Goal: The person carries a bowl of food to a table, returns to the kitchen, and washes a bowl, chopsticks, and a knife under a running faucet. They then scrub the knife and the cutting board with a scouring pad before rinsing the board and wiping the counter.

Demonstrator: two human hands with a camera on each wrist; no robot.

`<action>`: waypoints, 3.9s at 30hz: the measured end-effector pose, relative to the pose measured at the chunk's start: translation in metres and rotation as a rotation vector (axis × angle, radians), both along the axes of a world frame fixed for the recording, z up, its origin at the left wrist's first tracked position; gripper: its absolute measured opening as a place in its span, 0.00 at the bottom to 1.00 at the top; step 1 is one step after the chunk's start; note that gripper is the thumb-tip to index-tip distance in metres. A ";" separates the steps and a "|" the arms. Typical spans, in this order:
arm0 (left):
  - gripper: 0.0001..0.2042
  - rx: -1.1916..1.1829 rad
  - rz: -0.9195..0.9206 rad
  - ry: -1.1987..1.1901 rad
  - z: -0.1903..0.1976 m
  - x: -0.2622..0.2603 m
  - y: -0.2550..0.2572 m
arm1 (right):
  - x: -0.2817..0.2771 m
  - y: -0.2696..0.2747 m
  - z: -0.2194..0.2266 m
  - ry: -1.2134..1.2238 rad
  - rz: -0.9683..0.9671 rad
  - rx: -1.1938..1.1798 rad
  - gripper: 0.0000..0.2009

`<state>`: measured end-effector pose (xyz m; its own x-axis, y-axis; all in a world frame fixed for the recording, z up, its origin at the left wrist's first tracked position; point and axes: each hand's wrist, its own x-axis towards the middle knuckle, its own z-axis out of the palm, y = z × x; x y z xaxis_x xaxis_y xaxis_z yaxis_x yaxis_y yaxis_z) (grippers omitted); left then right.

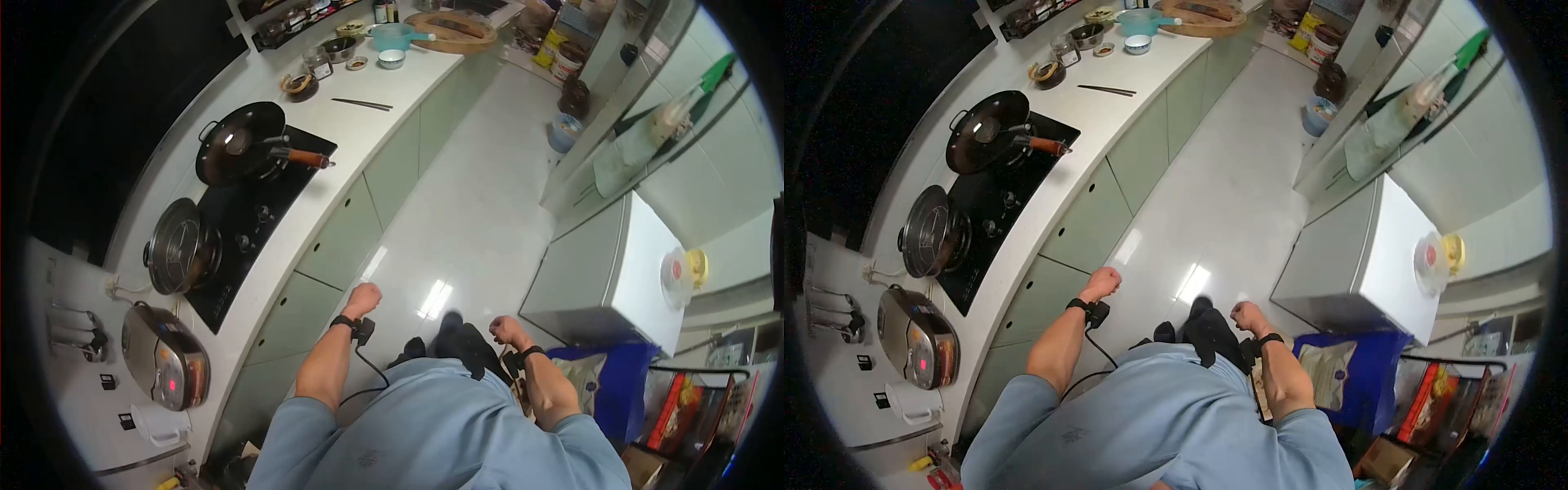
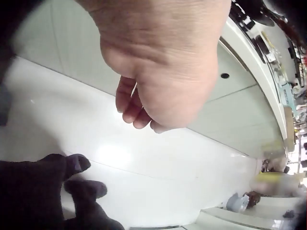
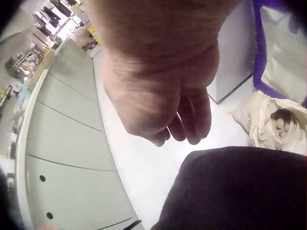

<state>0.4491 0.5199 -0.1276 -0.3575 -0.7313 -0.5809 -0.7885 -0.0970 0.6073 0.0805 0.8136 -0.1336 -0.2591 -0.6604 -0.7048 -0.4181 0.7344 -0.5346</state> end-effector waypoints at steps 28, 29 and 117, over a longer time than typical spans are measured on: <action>0.11 -0.213 0.445 0.462 0.079 -0.244 -0.432 | -0.117 -0.794 0.102 0.248 0.598 -0.976 0.15; 0.11 -0.207 0.459 0.470 0.080 -0.246 -0.445 | -0.108 -0.805 0.108 0.327 0.642 -0.876 0.16; 0.10 0.448 0.393 1.241 0.190 -1.239 -0.966 | -1.074 -1.130 0.154 -0.231 0.095 -0.372 0.11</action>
<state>-0.7899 -0.4460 0.0622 -0.6253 -0.7404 -0.2465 0.3672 -0.5579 0.7443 -0.9934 -0.3164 0.0200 -0.0487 -0.8933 -0.4469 -0.3126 0.4386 -0.8426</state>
